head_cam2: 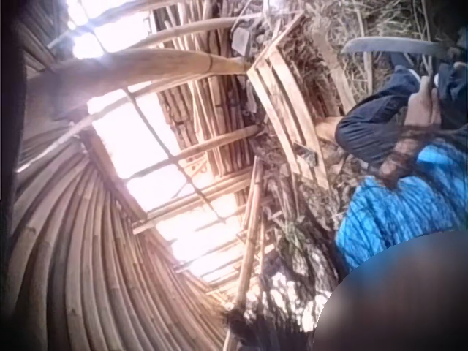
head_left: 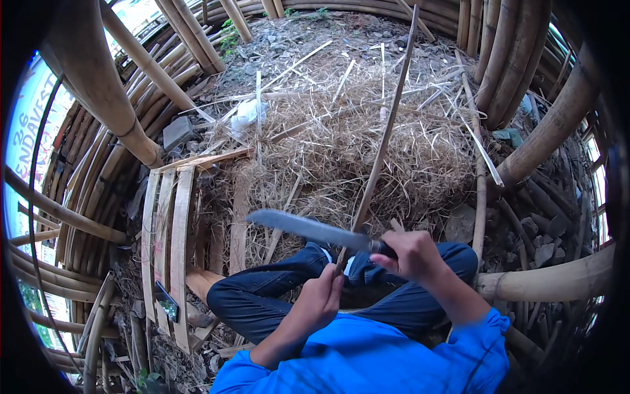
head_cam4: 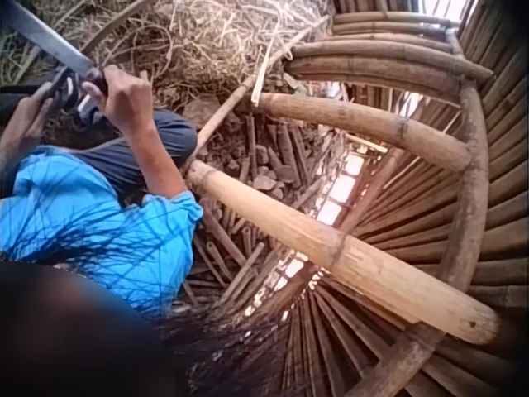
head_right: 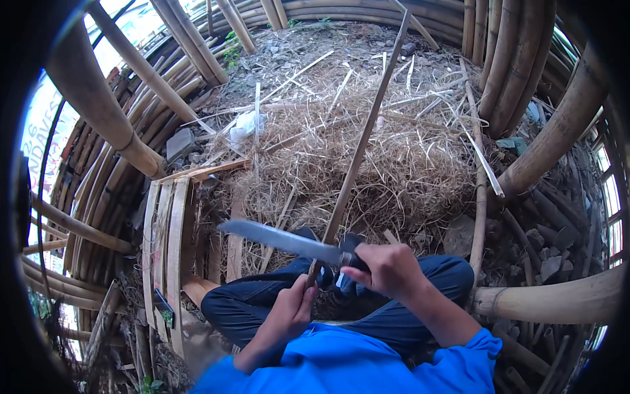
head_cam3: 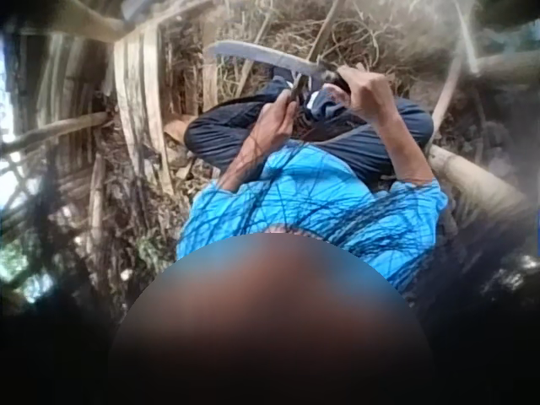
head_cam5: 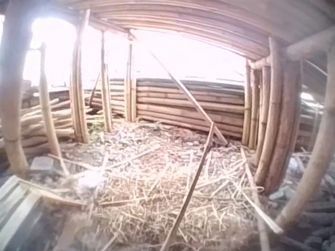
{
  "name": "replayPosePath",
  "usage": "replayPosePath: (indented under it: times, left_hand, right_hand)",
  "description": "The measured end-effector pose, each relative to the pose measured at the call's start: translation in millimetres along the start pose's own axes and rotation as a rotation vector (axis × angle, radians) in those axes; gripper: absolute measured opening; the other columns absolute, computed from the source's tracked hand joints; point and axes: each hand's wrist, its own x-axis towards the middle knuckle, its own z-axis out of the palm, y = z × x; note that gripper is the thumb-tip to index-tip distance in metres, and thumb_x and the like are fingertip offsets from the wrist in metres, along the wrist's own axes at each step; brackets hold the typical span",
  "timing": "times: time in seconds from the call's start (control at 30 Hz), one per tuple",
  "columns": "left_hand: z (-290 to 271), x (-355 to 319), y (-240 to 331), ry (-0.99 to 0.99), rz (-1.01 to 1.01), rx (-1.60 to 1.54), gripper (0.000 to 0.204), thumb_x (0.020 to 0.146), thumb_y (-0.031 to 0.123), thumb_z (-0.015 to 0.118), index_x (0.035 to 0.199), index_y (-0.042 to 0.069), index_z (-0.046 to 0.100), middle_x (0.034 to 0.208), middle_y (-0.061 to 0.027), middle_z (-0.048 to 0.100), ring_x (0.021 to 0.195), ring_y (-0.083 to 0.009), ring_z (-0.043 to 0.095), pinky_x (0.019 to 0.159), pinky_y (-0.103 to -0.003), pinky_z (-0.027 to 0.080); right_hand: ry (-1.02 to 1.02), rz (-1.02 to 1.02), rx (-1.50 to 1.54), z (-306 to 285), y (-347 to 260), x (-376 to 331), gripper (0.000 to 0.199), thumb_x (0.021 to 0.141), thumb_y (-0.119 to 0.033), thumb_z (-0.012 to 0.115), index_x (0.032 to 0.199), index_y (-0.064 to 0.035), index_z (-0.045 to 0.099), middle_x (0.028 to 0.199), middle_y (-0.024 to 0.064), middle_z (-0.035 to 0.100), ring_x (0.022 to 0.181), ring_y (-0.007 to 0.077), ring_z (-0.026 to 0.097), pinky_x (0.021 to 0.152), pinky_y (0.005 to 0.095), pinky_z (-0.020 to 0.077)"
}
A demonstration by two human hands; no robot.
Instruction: The person strips bark from a long bamboo stalk using a knife, pulling the blade along the length of the wood while holding it between their legs.
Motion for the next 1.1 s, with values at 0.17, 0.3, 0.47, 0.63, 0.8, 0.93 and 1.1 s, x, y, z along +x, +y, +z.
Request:
replayPosePath:
  times: [0.17,0.3,0.47,0.63,0.8,0.93,1.1]
  left_hand:
    - [-3,-4,0,0.024,-0.022,0.088,0.015,0.097,0.016,0.043,0.098,0.001,0.046,0.064,-0.0248,0.055,0.065,-0.0462,0.057,0.055,-0.051,0.041]
    - [-4,-14,3,0.0,-0.028,0.082,0.014,0.097,0.015,0.043,0.098,0.001,0.046,0.064,-0.0251,0.055,0.065,-0.0463,0.057,0.055,-0.051,0.04]
    - [-1,-16,-5,-0.01,0.005,0.118,0.014,0.097,0.014,0.045,0.098,0.0,0.046,0.064,-0.0257,0.054,0.065,-0.0467,0.057,0.056,-0.051,0.041]
    - [-6,-20,0,-0.025,-0.012,0.143,0.013,0.096,0.013,0.045,0.098,0.0,0.046,0.065,-0.0265,0.055,0.066,-0.0473,0.057,0.056,-0.052,0.042]
    - [-3,-21,-4,-0.015,0.009,0.141,0.011,0.096,0.012,0.045,0.099,0.001,0.046,0.067,-0.0267,0.057,0.066,-0.0471,0.058,0.056,-0.053,0.042]
    - [-6,-21,-1,-0.012,-0.031,0.174,0.011,0.096,0.012,0.046,0.099,0.001,0.045,0.065,-0.0262,0.056,0.065,-0.0468,0.057,0.055,-0.054,0.041]
    - [0,-33,-10,-0.068,0.012,0.159,0.012,0.096,0.013,0.047,0.097,0.001,0.043,0.062,-0.0256,0.054,0.062,-0.0465,0.057,0.053,-0.055,0.041]
  right_hand:
    - [-0.025,-0.04,-0.071,-4,3,9,0.039,0.086,-0.045,0.062,0.076,-0.0077,0.054,0.062,0.0116,0.059,0.06,0.0323,0.061,0.055,0.0407,0.0494]
    - [0.174,0.133,-0.034,-17,31,17,0.038,0.086,-0.043,0.063,0.076,-0.0074,0.053,0.063,0.0132,0.059,0.058,0.0326,0.062,0.05,0.0416,0.0484]
    - [0.106,0.11,-0.084,-10,43,17,0.038,0.087,-0.043,0.062,0.077,-0.0071,0.053,0.062,0.0141,0.058,0.059,0.0353,0.061,0.05,0.0424,0.0479]
    - [0.164,0.165,-0.078,-16,63,29,0.04,0.089,-0.045,0.058,0.077,-0.0074,0.054,0.057,0.0129,0.057,0.057,0.0348,0.061,0.05,0.0433,0.0476]
    - [0.168,0.129,-0.153,-12,77,33,0.039,0.089,-0.045,0.058,0.077,-0.0081,0.054,0.058,0.0125,0.057,0.058,0.0342,0.062,0.052,0.0427,0.0483]
    - [0.17,0.134,-0.198,-14,79,42,0.04,0.091,-0.046,0.056,0.079,-0.0081,0.054,0.061,0.014,0.06,0.061,0.0355,0.063,0.054,0.0438,0.0502]
    - [0.198,0.311,-0.257,-34,132,42,0.042,0.093,-0.047,0.052,0.077,-0.0085,0.054,0.06,0.0121,0.061,0.058,0.0312,0.065,0.054,0.0428,0.0518]
